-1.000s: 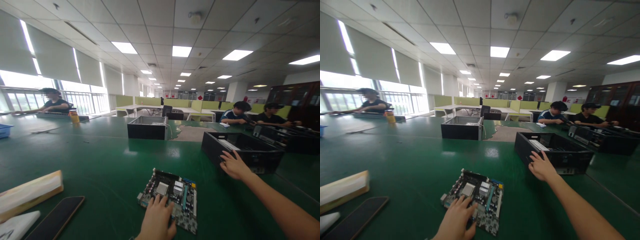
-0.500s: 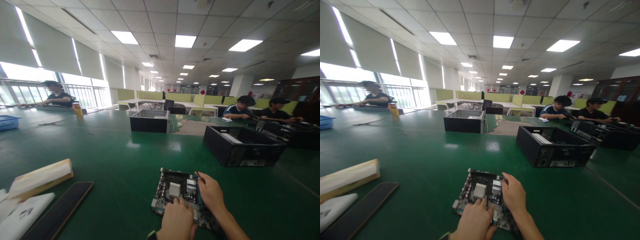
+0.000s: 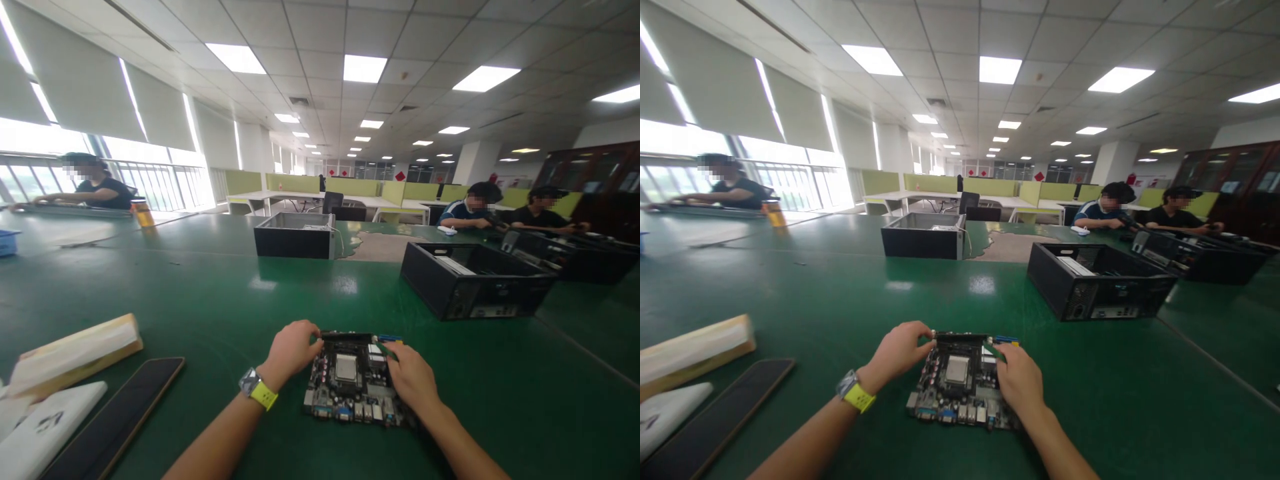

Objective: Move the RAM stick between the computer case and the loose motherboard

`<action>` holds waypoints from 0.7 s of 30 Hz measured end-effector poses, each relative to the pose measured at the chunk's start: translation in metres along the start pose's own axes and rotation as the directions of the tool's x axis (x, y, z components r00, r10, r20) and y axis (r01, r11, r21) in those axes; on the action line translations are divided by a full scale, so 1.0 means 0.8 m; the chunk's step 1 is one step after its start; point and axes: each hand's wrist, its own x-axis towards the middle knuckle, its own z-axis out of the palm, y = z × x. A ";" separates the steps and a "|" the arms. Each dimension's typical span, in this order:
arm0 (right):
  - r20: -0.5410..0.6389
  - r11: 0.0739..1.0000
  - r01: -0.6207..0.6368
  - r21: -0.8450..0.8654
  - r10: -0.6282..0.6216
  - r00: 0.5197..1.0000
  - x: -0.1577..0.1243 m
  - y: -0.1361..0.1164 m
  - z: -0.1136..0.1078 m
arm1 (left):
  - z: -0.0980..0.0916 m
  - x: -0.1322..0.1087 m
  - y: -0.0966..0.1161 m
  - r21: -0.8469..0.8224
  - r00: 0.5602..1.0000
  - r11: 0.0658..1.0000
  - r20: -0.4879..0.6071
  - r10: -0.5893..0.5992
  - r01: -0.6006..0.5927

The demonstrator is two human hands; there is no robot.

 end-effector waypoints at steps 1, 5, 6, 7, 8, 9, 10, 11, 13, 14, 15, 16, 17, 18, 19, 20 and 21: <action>-0.025 1.000 -0.004 0.006 0.004 1.000 0.003 0.001 -0.001 | 0.005 0.000 -0.001 0.012 1.000 1.000 0.014 -0.006 0.006; -0.102 0.994 0.086 0.067 -0.079 0.992 0.020 0.010 0.004 | 0.018 -0.003 0.004 0.059 1.000 0.998 0.021 -0.019 0.017; -0.103 0.986 0.139 0.089 -0.130 0.986 0.025 0.012 0.006 | 0.020 -0.004 0.005 0.064 1.000 0.998 0.007 -0.014 0.014; -0.099 0.976 0.191 0.107 -0.181 0.979 0.029 0.014 0.008 | 0.021 -0.005 0.006 0.065 1.000 0.998 -0.006 -0.011 0.011; -0.091 0.965 0.234 0.120 -0.224 0.970 0.032 0.015 0.010 | 0.022 -0.005 0.006 0.062 1.000 0.998 -0.016 -0.008 0.009; -0.078 0.955 0.265 0.130 -0.257 0.963 0.035 0.016 0.012 | 0.023 -0.004 0.006 0.055 1.000 0.998 -0.023 -0.002 0.003; -0.058 0.949 0.285 0.138 -0.279 0.958 0.037 0.017 0.014 | 0.023 -0.004 0.005 0.047 1.000 0.999 -0.025 0.005 -0.004; -0.032 0.944 0.296 0.143 -0.295 0.955 0.038 0.018 0.015 | 0.024 -0.003 0.004 0.040 1.000 0.999 -0.019 0.012 -0.012; 0.028 0.942 0.302 0.145 -0.309 0.951 0.038 0.019 0.017 | 0.024 -0.002 0.001 0.027 1.000 0.999 0.001 0.028 -0.028; 0.054 0.944 0.299 0.139 -0.309 0.950 0.038 0.019 0.017 | 0.024 -0.002 -0.001 0.024 0.999 0.999 0.008 0.034 -0.034; 0.074 0.946 0.297 0.129 -0.308 0.948 0.037 0.019 0.017 | 0.025 -0.002 -0.001 0.022 0.999 0.999 0.011 0.041 -0.041; 0.089 0.948 0.296 0.118 -0.306 0.948 0.036 0.018 0.017 | 0.025 -0.002 -0.002 0.021 0.999 0.999 0.013 0.049 -0.049; 0.098 0.950 0.293 0.108 -0.303 0.948 0.036 0.018 0.017 | 0.026 -0.002 -0.002 0.021 0.998 0.998 0.012 0.056 -0.057; 0.107 0.951 0.292 0.100 -0.302 0.947 0.035 0.017 0.016 | 0.026 -0.002 -0.003 0.023 0.998 0.998 0.007 0.064 -0.064; 0.114 0.951 0.294 0.095 -0.304 0.946 0.035 0.016 0.016 | 0.027 -0.002 -0.003 0.024 0.998 0.997 0.003 0.070 -0.070; 0.119 0.950 0.297 0.093 -0.306 0.944 0.035 0.016 0.015 | 0.027 -0.002 -0.003 0.025 0.997 0.997 -0.002 0.077 -0.076; 0.123 0.950 0.298 0.094 -0.308 0.943 0.035 0.015 0.014 | 0.028 -0.002 -0.004 0.024 0.997 0.996 -0.007 0.082 -0.082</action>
